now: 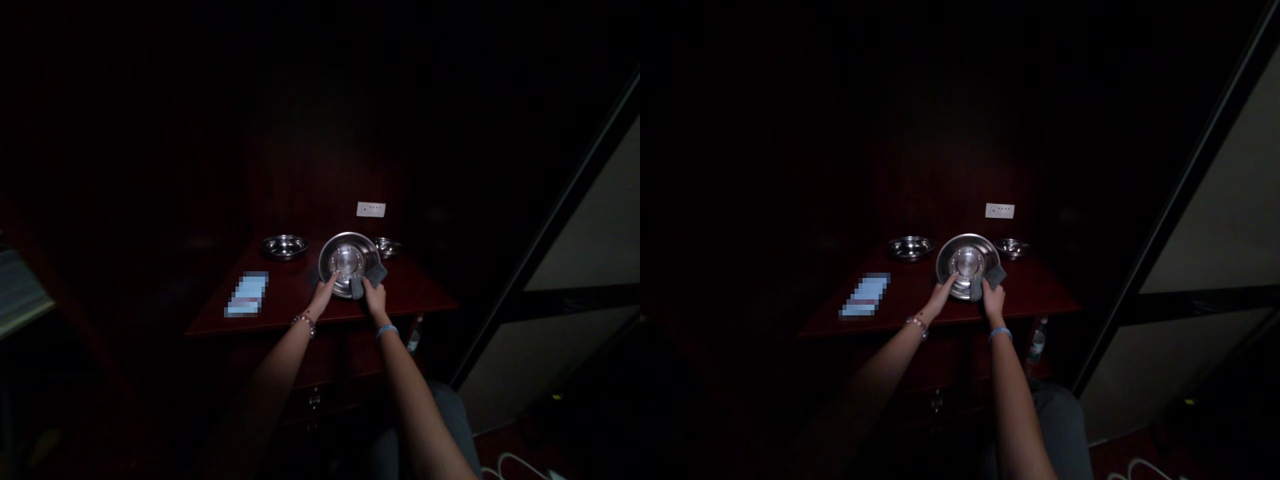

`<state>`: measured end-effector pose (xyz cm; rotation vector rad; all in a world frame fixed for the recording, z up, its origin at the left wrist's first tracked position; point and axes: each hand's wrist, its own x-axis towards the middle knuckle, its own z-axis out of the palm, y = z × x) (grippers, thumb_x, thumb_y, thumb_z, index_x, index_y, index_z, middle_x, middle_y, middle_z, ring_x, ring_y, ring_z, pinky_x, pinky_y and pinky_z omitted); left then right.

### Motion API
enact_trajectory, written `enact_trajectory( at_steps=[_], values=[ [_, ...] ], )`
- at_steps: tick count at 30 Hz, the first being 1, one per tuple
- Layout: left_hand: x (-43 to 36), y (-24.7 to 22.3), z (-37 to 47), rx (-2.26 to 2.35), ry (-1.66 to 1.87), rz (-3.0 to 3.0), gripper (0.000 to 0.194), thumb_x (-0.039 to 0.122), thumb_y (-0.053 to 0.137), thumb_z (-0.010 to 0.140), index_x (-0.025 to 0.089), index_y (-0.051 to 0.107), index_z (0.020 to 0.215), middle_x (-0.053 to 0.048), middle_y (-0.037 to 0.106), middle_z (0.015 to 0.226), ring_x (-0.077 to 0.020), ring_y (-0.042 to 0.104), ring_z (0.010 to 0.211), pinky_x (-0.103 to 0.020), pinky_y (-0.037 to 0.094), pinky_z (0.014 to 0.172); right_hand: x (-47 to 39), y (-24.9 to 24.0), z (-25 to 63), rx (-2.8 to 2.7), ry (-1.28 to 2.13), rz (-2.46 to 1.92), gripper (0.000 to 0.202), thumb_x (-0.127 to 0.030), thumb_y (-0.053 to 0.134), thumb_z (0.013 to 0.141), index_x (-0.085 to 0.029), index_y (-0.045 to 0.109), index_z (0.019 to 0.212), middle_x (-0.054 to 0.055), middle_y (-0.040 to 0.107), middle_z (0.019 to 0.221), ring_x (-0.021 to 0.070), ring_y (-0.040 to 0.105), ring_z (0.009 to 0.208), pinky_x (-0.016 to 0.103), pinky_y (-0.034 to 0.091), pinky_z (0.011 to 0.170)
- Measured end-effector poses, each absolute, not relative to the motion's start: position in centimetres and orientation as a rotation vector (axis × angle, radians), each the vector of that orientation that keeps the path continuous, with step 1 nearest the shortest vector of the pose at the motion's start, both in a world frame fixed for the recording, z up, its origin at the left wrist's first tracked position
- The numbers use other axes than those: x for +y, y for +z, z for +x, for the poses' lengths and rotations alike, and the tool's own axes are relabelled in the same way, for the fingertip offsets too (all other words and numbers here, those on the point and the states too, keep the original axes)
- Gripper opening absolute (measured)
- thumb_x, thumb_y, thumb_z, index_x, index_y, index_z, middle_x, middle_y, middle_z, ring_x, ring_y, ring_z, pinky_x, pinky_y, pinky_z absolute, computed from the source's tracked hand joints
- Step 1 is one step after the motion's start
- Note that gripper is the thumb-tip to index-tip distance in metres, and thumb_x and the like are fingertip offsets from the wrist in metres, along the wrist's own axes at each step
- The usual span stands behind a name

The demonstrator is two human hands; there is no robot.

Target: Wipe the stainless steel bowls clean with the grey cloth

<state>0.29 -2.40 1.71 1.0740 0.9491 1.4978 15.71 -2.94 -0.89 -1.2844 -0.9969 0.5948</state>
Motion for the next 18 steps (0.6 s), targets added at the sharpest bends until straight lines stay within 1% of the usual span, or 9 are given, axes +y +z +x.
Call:
enact_trajectory(
  at_steps=[4, 7, 11, 18],
  values=[
    [-2.6, 1.8, 0.3, 0.961, 1.503, 1.067, 0.032, 0.025, 0.065, 0.089, 0.01, 0.068, 0.117, -0.013, 0.071, 0.123, -0.0242, 0.065, 0.118, -0.04, 0.039, 0.114, -2.8, -1.0, 15.8, -1.01, 0.591, -1.278, 0.038, -0.043, 0.064, 0.078, -0.01, 0.078, 0.092, 0.016, 0.078, 0.098, 0.0284, 0.073, 0.095, 0.031, 0.053, 0.081],
    [-2.4, 1.5, 0.2, 0.951, 1.512, 1.064, 0.029, 0.024, 0.065, 0.089, 0.011, 0.069, 0.115, -0.013, 0.071, 0.122, -0.0239, 0.066, 0.117, -0.041, 0.04, 0.113, -2.8, -1.2, 15.8, -1.008, 0.585, -1.277, 0.038, -0.043, 0.065, 0.077, -0.01, 0.078, 0.09, 0.016, 0.078, 0.096, 0.0281, 0.074, 0.093, 0.031, 0.053, 0.08],
    [-1.9, 1.2, 0.2, 0.956, 1.511, 1.075, 0.03, 0.024, 0.065, 0.089, 0.01, 0.069, 0.115, -0.012, 0.072, 0.12, -0.0245, 0.065, 0.118, -0.039, 0.04, 0.113, -2.7, -1.2, 15.9, -0.996, 0.596, -1.257, 0.039, -0.044, 0.066, 0.077, -0.009, 0.078, 0.091, 0.016, 0.078, 0.097, 0.0285, 0.073, 0.094, 0.031, 0.053, 0.08],
    [-1.6, 1.0, 0.2, 0.962, 1.516, 1.089, 0.034, 0.024, 0.064, 0.089, 0.011, 0.067, 0.12, -0.011, 0.07, 0.126, -0.0225, 0.065, 0.118, -0.038, 0.04, 0.113, -2.5, -1.3, 15.8, -1.006, 0.607, -1.238, 0.041, -0.046, 0.065, 0.077, -0.01, 0.077, 0.093, 0.015, 0.077, 0.1, 0.0281, 0.073, 0.096, 0.031, 0.053, 0.081]
  ],
)
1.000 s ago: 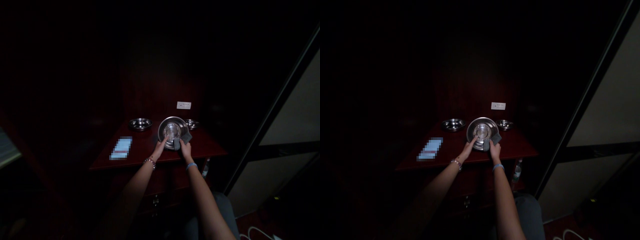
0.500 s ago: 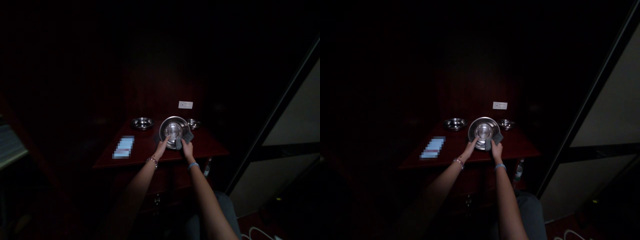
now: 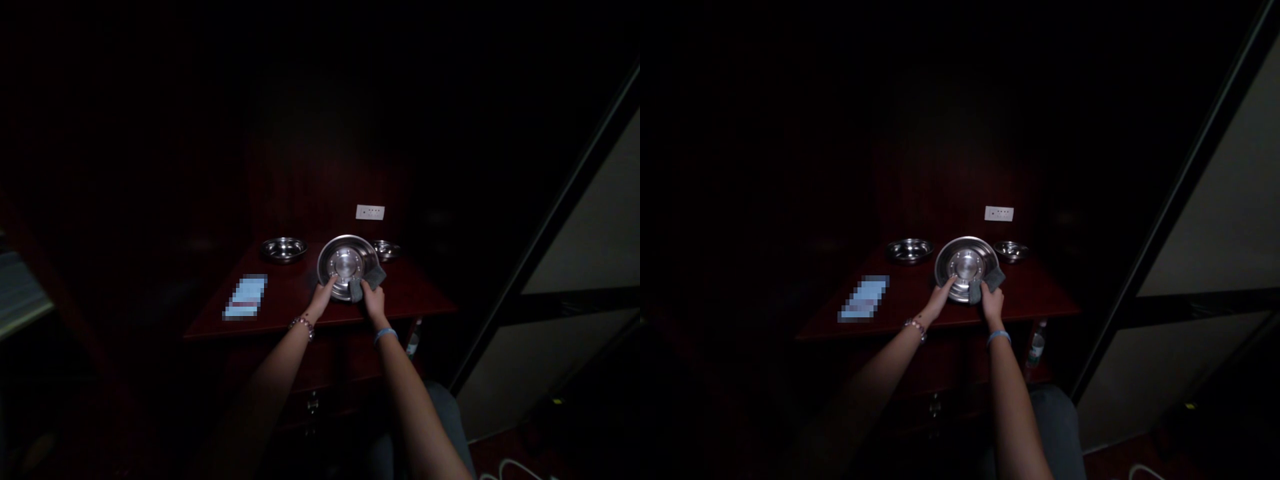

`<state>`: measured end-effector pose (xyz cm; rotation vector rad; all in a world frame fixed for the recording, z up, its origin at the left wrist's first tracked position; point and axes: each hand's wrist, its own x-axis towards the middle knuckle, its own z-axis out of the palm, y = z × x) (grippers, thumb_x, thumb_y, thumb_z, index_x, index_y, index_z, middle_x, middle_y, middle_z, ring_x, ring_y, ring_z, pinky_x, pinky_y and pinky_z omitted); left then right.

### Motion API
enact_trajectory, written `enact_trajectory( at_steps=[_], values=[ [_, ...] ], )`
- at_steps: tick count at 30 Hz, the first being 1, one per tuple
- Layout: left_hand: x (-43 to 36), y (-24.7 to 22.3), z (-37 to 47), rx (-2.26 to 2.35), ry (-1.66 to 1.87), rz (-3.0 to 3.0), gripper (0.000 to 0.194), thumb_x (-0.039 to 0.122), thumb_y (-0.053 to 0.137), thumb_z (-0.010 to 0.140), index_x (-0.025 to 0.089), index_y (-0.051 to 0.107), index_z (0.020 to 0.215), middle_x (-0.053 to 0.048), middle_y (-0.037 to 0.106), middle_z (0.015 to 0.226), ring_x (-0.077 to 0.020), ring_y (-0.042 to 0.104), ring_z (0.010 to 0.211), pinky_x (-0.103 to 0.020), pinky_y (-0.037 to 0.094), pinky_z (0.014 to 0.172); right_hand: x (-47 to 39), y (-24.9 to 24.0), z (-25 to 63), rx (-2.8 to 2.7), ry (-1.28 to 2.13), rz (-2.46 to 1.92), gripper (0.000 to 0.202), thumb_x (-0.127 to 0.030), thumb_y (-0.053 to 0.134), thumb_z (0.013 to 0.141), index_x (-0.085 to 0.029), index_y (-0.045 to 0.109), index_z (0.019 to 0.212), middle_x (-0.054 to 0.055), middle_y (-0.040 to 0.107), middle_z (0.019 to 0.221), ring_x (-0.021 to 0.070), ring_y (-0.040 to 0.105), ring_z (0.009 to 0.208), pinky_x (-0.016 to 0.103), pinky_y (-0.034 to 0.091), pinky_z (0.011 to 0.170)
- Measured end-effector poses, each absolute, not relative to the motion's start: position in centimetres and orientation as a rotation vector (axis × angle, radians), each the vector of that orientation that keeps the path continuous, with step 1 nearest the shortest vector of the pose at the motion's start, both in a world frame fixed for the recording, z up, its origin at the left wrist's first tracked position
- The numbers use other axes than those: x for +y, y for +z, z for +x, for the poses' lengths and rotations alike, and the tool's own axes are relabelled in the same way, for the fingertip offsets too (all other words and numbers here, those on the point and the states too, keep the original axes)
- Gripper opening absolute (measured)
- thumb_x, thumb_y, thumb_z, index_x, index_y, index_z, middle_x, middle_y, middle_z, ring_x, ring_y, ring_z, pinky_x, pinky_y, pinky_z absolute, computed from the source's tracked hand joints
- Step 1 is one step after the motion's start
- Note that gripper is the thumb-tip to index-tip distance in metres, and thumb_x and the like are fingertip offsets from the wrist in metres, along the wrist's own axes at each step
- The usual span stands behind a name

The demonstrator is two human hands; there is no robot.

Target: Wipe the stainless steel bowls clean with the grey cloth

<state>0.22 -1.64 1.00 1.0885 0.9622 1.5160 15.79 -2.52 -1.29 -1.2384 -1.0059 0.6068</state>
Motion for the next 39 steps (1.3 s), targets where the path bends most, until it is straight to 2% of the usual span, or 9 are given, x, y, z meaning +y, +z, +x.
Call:
enact_trajectory(
  at_steps=[7, 11, 15, 21, 30, 39],
  values=[
    [-2.3, 1.5, 0.0, 0.989, 1.497, 1.121, 0.035, 0.027, 0.066, 0.089, 0.011, 0.067, 0.12, -0.012, 0.073, 0.12, -0.0242, 0.063, 0.121, -0.039, 0.038, 0.114, -2.8, -0.9, 15.7, -1.012, 0.583, -1.29, 0.037, -0.045, 0.064, 0.078, -0.012, 0.077, 0.087, 0.016, 0.078, 0.096, 0.0281, 0.073, 0.094, 0.03, 0.053, 0.079],
    [-2.5, 1.7, 0.0, 1.017, 1.502, 1.109, 0.032, 0.026, 0.065, 0.089, 0.011, 0.069, 0.116, -0.013, 0.071, 0.123, -0.0245, 0.063, 0.121, -0.039, 0.037, 0.115, -2.9, -0.8, 15.6, -1.005, 0.564, -1.296, 0.034, -0.043, 0.065, 0.078, -0.013, 0.077, 0.086, 0.015, 0.078, 0.094, 0.0277, 0.073, 0.094, 0.03, 0.053, 0.081],
    [-2.5, 1.8, 0.1, 1.015, 1.52, 1.073, 0.03, 0.027, 0.07, 0.086, 0.013, 0.071, 0.112, -0.012, 0.073, 0.118, -0.0249, 0.065, 0.119, -0.039, 0.038, 0.115, -3.0, -0.7, 15.6, -1.011, 0.581, -1.288, 0.035, -0.044, 0.065, 0.078, -0.013, 0.077, 0.088, 0.014, 0.078, 0.095, 0.0272, 0.073, 0.095, 0.03, 0.053, 0.08],
    [-2.4, 1.7, 0.1, 1.007, 1.521, 1.085, 0.032, 0.024, 0.067, 0.087, 0.012, 0.069, 0.117, -0.011, 0.073, 0.119, -0.0245, 0.064, 0.119, -0.04, 0.037, 0.115, -3.1, -0.5, 15.6, -1.019, 0.596, -1.306, 0.034, -0.042, 0.064, 0.079, -0.013, 0.078, 0.088, 0.015, 0.078, 0.096, 0.0272, 0.073, 0.095, 0.03, 0.053, 0.081],
    [-1.7, 1.0, 0.0, 0.974, 1.516, 1.129, 0.029, 0.024, 0.065, 0.089, 0.01, 0.069, 0.114, -0.012, 0.073, 0.118, -0.0241, 0.065, 0.117, -0.039, 0.039, 0.113, -3.6, -0.2, 15.4, -1.021, 0.613, -1.272, 0.031, -0.042, 0.063, 0.078, -0.015, 0.077, 0.086, 0.012, 0.078, 0.094, 0.0266, 0.073, 0.093, 0.03, 0.053, 0.08],
    [-1.9, 1.2, 0.1, 0.977, 1.543, 1.057, 0.033, 0.028, 0.071, 0.084, 0.014, 0.071, 0.113, -0.011, 0.074, 0.117, -0.0249, 0.066, 0.117, -0.042, 0.039, 0.114, -3.6, -0.1, 15.3, -1.014, 0.617, -1.289, 0.033, -0.043, 0.062, 0.078, -0.013, 0.076, 0.085, 0.013, 0.078, 0.093, 0.0264, 0.073, 0.091, 0.028, 0.053, 0.078]
  ],
)
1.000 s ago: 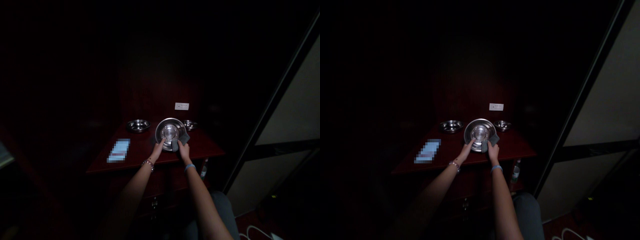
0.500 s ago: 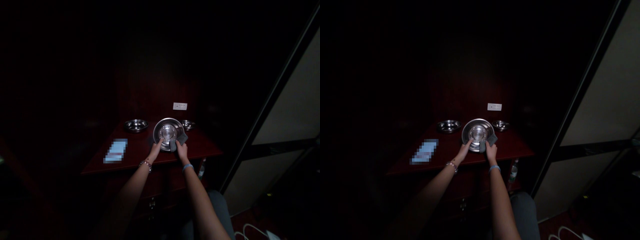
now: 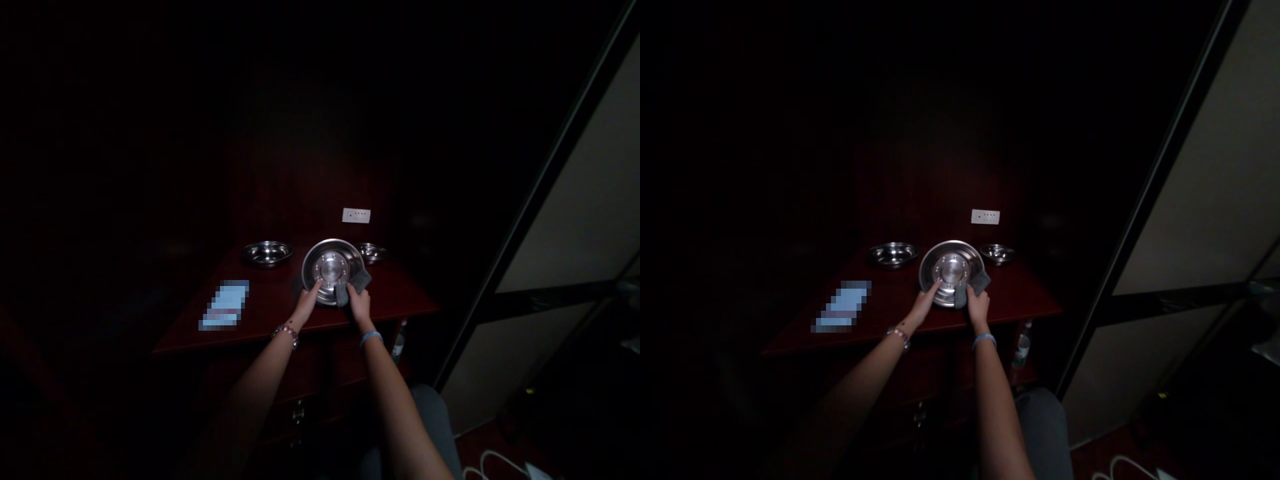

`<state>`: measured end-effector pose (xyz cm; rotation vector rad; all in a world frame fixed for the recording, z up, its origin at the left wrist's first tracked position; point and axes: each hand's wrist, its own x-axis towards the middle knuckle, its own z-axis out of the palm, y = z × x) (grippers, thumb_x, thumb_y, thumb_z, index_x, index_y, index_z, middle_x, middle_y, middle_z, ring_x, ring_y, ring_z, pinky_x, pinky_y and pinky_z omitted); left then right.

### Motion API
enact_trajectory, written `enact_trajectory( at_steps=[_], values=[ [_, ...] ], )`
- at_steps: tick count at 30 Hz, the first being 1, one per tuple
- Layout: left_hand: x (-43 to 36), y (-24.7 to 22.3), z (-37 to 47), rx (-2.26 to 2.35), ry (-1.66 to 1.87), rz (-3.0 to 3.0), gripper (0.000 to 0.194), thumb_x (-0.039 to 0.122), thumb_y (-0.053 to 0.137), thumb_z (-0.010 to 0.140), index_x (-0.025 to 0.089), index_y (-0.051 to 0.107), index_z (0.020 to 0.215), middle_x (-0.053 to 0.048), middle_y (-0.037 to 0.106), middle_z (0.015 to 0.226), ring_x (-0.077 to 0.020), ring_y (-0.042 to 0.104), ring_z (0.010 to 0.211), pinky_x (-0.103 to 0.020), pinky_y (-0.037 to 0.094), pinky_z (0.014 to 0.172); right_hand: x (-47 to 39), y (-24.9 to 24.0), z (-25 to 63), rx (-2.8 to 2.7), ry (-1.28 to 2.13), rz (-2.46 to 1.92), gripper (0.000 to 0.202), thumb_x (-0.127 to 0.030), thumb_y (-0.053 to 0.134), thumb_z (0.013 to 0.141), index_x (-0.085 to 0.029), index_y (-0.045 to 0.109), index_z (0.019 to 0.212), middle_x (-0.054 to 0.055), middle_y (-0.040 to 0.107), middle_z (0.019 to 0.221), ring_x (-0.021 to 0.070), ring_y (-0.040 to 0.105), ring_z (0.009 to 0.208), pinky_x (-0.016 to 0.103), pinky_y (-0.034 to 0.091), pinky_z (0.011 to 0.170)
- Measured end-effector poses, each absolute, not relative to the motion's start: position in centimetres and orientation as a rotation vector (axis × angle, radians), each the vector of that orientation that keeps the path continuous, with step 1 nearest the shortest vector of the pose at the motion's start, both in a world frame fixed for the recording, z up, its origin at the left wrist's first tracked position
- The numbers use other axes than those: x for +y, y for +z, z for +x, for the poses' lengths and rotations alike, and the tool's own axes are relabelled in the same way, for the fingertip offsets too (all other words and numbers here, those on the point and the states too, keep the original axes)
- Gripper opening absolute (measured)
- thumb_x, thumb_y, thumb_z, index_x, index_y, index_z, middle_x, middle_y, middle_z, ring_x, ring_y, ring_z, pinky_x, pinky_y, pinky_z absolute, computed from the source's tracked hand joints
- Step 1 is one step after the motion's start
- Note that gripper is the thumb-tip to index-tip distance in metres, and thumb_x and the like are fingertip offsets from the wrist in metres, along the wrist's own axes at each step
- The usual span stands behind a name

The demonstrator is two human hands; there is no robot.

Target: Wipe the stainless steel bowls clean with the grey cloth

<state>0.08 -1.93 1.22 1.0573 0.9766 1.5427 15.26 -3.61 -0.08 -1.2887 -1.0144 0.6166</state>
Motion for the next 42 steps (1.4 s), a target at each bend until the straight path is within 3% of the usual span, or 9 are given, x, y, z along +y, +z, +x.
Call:
enact_trajectory(
  at_steps=[11, 24, 32, 36, 42],
  values=[
    [-1.8, 1.0, 0.0, 0.977, 1.532, 1.098, 0.033, 0.025, 0.066, 0.088, 0.013, 0.068, 0.118, -0.011, 0.069, 0.127, -0.0226, 0.064, 0.12, -0.038, 0.04, 0.113, -3.6, 0.0, 15.3, -1.027, 0.62, -1.283, 0.036, -0.042, 0.062, 0.079, -0.012, 0.076, 0.094, 0.014, 0.078, 0.098, 0.0259, 0.073, 0.095, 0.029, 0.052, 0.083],
    [-1.1, 0.7, 0.1, 0.993, 1.518, 1.083, 0.031, 0.024, 0.065, 0.089, 0.01, 0.07, 0.115, -0.013, 0.073, 0.118, -0.0244, 0.067, 0.115, -0.039, 0.042, 0.111, -3.5, -0.1, 15.4, -1.035, 0.607, -1.286, 0.036, -0.042, 0.063, 0.08, -0.012, 0.077, 0.095, 0.013, 0.078, 0.1, 0.0267, 0.073, 0.097, 0.028, 0.053, 0.081],
    [-1.0, 1.2, -0.2, 1.161, 1.509, 0.994, 0.053, 0.048, 0.064, 0.087, 0.011, 0.064, 0.126, -0.015, 0.064, 0.134, -0.026, 0.056, 0.131, -0.036, 0.039, 0.113, -3.4, -0.3, 15.4, -1.065, 0.597, -1.322, 0.039, -0.043, 0.061, 0.08, -0.011, 0.077, 0.095, 0.015, 0.078, 0.1, 0.0269, 0.073, 0.097, 0.029, 0.053, 0.082],
    [-1.3, 1.4, -0.5, 1.188, 1.529, 0.995, 0.064, 0.061, 0.055, 0.089, 0.014, 0.061, 0.131, -0.014, 0.06, 0.139, -0.0257, 0.052, 0.135, -0.035, 0.037, 0.114, -3.2, -0.3, 15.5, -1.09, 0.599, -1.345, 0.037, -0.043, 0.06, 0.08, -0.013, 0.077, 0.094, 0.014, 0.078, 0.099, 0.027, 0.073, 0.096, 0.029, 0.053, 0.081],
    [-1.8, 1.4, -0.5, 1.175, 1.53, 0.992, 0.064, 0.062, 0.053, 0.089, 0.015, 0.06, 0.132, -0.014, 0.058, 0.142, -0.0263, 0.05, 0.136, -0.036, 0.037, 0.115, -3.1, -0.2, 15.6, -1.087, 0.607, -1.369, 0.038, -0.044, 0.059, 0.082, -0.014, 0.077, 0.096, 0.014, 0.078, 0.101, 0.0265, 0.073, 0.097, 0.028, 0.052, 0.081]
  ],
)
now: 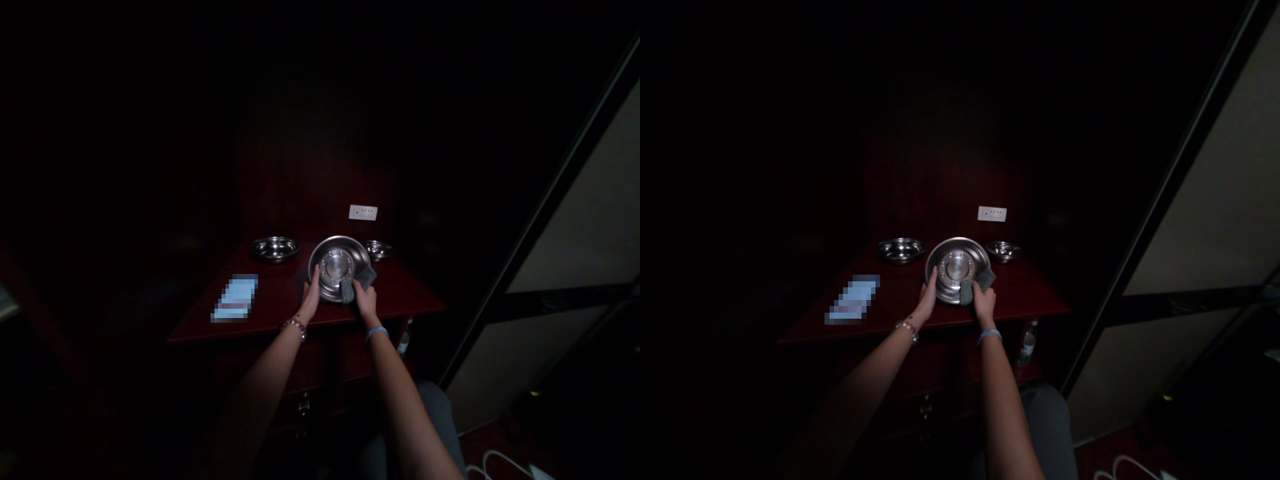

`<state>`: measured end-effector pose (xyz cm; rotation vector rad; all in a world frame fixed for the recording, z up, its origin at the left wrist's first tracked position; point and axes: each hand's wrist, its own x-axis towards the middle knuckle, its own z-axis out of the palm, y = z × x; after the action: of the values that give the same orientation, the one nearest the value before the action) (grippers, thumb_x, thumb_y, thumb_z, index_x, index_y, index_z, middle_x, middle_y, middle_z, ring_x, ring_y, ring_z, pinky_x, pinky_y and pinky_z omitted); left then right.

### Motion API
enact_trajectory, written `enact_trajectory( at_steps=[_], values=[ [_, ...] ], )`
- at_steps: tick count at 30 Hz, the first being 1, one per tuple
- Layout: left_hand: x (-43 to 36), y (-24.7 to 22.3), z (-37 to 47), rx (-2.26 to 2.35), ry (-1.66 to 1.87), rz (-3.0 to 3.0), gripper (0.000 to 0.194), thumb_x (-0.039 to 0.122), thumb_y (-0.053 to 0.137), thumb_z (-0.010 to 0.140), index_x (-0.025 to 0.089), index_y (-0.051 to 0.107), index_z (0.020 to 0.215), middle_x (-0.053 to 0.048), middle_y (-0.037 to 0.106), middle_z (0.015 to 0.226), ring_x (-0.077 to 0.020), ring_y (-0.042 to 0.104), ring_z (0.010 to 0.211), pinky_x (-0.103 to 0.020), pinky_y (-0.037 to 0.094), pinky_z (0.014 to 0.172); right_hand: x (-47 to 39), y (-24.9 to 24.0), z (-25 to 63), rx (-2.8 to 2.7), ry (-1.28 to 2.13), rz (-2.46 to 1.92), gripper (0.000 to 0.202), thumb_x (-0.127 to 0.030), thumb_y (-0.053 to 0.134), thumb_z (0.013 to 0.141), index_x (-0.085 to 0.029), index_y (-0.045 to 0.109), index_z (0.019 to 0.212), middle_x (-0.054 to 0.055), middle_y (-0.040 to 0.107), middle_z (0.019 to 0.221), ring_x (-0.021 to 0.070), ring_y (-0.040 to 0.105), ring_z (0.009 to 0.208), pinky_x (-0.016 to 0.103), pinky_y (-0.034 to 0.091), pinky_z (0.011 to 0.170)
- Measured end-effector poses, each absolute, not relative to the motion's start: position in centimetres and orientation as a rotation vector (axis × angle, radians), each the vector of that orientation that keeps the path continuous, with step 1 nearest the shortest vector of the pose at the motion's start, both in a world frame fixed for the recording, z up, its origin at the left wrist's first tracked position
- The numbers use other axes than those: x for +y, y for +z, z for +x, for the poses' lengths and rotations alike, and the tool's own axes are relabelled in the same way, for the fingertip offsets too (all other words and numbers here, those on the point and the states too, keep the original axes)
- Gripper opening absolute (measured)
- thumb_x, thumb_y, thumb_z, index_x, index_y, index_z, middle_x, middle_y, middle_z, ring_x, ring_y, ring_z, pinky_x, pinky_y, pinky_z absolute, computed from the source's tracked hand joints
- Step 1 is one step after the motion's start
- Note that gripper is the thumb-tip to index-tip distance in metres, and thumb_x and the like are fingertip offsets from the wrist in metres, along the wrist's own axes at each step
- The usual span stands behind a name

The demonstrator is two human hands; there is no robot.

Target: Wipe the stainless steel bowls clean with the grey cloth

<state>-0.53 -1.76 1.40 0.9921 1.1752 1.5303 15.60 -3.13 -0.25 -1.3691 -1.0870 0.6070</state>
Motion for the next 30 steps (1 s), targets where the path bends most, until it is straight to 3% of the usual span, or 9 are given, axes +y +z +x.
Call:
enact_trajectory(
  at_steps=[6, 16, 22, 30],
  values=[
    [-1.3, 1.1, -0.2, 1.011, 1.574, 1.039, 0.039, 0.037, 0.06, 0.092, 0.013, 0.066, 0.122, -0.012, 0.067, 0.13, -0.023, 0.061, 0.125, -0.034, 0.041, 0.112, -3.2, -0.4, 15.6, -1.093, 0.578, -1.393, 0.038, -0.046, 0.059, 0.082, -0.013, 0.077, 0.088, 0.015, 0.078, 0.095, 0.0267, 0.073, 0.095, 0.028, 0.052, 0.079],
    [-1.4, 0.6, 0.1, 0.845, 1.483, 1.167, 0.038, 0.031, 0.063, 0.09, 0.012, 0.065, 0.122, -0.012, 0.067, 0.131, -0.0218, 0.059, 0.127, -0.036, 0.037, 0.115, -2.7, -0.9, 15.9, -0.985, 0.598, -1.267, 0.045, -0.048, 0.062, 0.079, -0.009, 0.077, 0.097, 0.015, 0.078, 0.097, 0.0282, 0.073, 0.099, 0.031, 0.054, 0.084],
    [-1.7, 0.4, 0.4, 0.861, 1.416, 1.362, 0.032, 0.014, 0.07, 0.078, 0.014, 0.071, 0.11, -0.009, 0.07, 0.126, -0.0219, 0.059, 0.126, -0.038, 0.035, 0.117, -2.5, -1.3, 15.9, -0.989, 0.599, -1.242, 0.046, -0.047, 0.063, 0.079, -0.009, 0.077, 0.098, 0.016, 0.077, 0.099, 0.0296, 0.073, 0.099, 0.034, 0.054, 0.086],
    [-1.0, 0.4, 0.0, 1.036, 1.524, 1.213, 0.03, 0.022, 0.056, 0.089, 0.01, 0.069, 0.113, -0.013, 0.071, 0.123, -0.024, 0.064, 0.118, -0.04, 0.042, 0.11, -2.6, -1.2, 15.7, -1.081, 0.6, -1.259, 0.042, -0.046, 0.062, 0.078, -0.011, 0.077, 0.093, 0.014, 0.078, 0.096, 0.0285, 0.073, 0.096, 0.033, 0.054, 0.085]
  ],
)
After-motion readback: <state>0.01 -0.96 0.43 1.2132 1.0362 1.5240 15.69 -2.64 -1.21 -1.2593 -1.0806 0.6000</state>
